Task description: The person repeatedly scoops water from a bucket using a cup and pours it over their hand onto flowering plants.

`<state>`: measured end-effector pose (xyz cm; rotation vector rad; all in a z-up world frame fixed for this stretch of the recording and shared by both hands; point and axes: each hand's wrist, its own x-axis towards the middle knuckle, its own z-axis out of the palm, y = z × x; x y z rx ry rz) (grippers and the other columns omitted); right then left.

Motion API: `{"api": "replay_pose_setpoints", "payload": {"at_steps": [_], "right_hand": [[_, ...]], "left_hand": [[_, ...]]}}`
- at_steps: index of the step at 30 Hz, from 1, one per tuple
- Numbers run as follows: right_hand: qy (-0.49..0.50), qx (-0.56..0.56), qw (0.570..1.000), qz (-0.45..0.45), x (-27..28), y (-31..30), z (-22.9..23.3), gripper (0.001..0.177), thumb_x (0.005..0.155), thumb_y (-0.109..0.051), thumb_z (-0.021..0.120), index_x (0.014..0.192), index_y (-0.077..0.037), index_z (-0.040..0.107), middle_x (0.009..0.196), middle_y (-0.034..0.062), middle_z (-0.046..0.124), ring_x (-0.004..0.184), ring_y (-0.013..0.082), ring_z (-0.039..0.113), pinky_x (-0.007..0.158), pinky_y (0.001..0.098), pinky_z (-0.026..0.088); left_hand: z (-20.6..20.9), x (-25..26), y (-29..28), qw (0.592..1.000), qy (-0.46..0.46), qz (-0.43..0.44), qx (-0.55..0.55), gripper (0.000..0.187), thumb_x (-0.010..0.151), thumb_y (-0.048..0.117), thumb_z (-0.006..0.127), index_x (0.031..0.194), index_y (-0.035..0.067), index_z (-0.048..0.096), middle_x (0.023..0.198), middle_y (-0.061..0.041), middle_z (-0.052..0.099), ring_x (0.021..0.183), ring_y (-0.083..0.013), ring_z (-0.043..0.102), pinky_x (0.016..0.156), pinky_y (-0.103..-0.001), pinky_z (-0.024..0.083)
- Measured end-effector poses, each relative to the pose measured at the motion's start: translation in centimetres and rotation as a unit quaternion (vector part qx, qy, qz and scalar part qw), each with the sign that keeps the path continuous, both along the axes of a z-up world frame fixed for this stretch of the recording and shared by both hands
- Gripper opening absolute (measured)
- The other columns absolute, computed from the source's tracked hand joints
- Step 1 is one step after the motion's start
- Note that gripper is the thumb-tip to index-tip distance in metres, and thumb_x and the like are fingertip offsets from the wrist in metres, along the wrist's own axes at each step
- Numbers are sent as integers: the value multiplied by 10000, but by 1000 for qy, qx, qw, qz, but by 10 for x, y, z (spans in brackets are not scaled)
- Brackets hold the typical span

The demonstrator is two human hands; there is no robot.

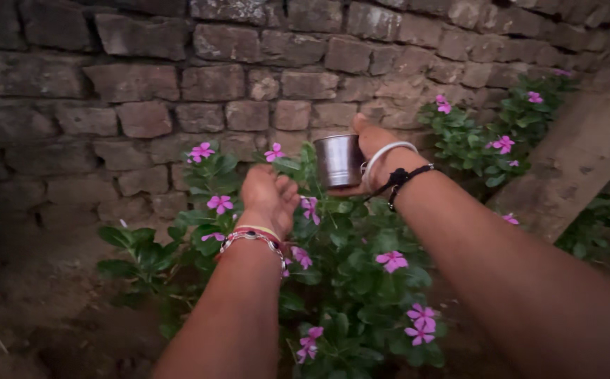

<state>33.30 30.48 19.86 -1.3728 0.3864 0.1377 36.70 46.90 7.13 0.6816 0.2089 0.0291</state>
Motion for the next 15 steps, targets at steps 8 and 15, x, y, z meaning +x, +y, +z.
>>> {"api": "replay_pose_setpoints", "payload": {"at_steps": [8, 15], "right_hand": [[0, 2, 998, 64, 27, 31, -9, 733, 927, -732, 398, 1239, -86, 550, 1210, 163, 659, 1058, 429, 668, 888, 770, 522], [1, -9, 993, 118, 26, 47, -3, 683, 917, -691, 484, 1318, -138, 504, 1304, 212, 625, 1146, 422, 650, 878, 756, 541]], "left_hand": [[-1, -3, 20, 998, 17, 0, -59, 557, 965, 366, 487, 1390, 7, 453, 1365, -189, 570, 1257, -375, 571, 1101, -481, 417], [-3, -2, 23, 993, -45, -21, -104, 686, 968, 434, 468, 1477, -15, 365, 1486, -207, 495, 1379, -347, 485, 1163, -464, 338]]}}
